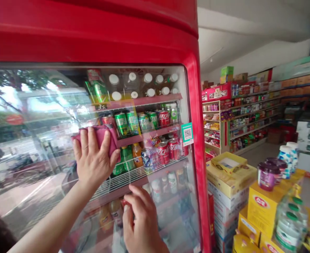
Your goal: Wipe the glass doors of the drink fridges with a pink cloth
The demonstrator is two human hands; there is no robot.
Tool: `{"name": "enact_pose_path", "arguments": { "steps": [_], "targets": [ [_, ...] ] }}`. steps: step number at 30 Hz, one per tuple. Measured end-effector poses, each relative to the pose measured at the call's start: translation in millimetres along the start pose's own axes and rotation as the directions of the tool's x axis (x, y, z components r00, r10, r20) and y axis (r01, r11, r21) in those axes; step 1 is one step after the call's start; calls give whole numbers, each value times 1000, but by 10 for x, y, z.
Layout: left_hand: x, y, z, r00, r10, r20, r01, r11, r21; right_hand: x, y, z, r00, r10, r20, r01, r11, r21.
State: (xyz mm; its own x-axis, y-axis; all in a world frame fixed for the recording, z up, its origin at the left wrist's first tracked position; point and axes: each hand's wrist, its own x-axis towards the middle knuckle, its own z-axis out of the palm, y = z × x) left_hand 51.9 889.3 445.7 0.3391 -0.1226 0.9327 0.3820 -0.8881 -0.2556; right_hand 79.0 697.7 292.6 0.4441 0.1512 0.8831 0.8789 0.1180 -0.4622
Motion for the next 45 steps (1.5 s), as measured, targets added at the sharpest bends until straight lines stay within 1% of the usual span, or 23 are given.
{"name": "enact_pose_path", "arguments": {
  "steps": [3,7,8,9,10,13,14,16,18,20,21,23,24,25,26,28,30,32,34,37,41,43,45],
  "targets": [
    [282,436,266,997,75,17,-74,996,-41,17,162,-188,1000,20,-18,-21,999,-42],
    [594,1019,593,976,195,98,-181,975,-132,-24,366,-392,996,74,-46,-78,992,-98],
    [640,1145,667,963,237,131,-219,965,-142,-40,409,-432,995,83,-56,-88,990,-109],
    [669,1256,735,940,295,170,-271,951,-147,-58,447,-466,994,89,-61,-96,988,-120],
    [683,1351,799,909,361,209,-334,930,-152,-77,477,-493,994,95,-61,-102,986,-129],
    [655,1524,944,793,537,287,-505,843,-183,-127,526,-530,992,120,-42,-125,981,-150],
    [636,1546,974,769,568,295,-534,823,-193,-136,529,-531,991,131,-35,-135,979,-152],
    [606,1545,1000,744,595,305,-561,803,-200,-127,521,-533,988,151,-16,-151,977,-150],
    [612,1498,980,734,603,311,-573,797,-193,-63,503,-560,987,161,4,-159,976,-150],
    [681,1416,915,744,592,308,-567,804,-178,56,484,-631,988,156,15,-152,976,-156],
    [747,1365,870,758,578,302,-555,815,-166,128,477,-683,989,150,13,-146,976,-161],
    [951,1250,768,809,523,270,-508,852,-129,270,473,-801,991,134,-4,-133,976,-173],
    [1086,1192,719,842,482,241,-471,876,-105,327,475,-859,992,128,-14,-128,975,-180],
    [1238,1140,676,884,428,189,-422,904,-75,370,481,-910,992,123,-24,-125,974,-188],
    [1400,1099,643,906,394,153,-389,919,-62,396,490,-952,993,117,-34,-121,973,-196],
    [1726,1065,619,940,334,71,-331,942,-59,408,517,-1004,993,105,-51,-113,973,-202],
    [2011,1111,655,956,293,-10,-293,952,-88,387,554,-1024,993,95,-69,-107,974,-200],
    [2225,1240,738,966,249,-72,-257,958,-129,365,595,-1034,992,87,-88,-103,976,-195],
    [2368,1434,846,977,186,-102,-202,965,-170,358,637,-1054,993,71,-94,-87,978,-190],
    [2480,1791,1018,991,106,-77,-120,967,-223,373,700,-1109,996,34,-81,-49,982,-182],
    [2471,2272,1244,992,126,12,-119,959,-259,384,785,-1188,998,37,-53,-46,985,-169],
    [2398,2480,1351,989,134,56,-114,956,-270,373,832,-1219,998,61,-35,-66,985,-161],
    [2284,2652,1444,991,108,84,-82,959,-272,352,882,-1246,995,98,-17,-99,983,-155]
  ]
}}
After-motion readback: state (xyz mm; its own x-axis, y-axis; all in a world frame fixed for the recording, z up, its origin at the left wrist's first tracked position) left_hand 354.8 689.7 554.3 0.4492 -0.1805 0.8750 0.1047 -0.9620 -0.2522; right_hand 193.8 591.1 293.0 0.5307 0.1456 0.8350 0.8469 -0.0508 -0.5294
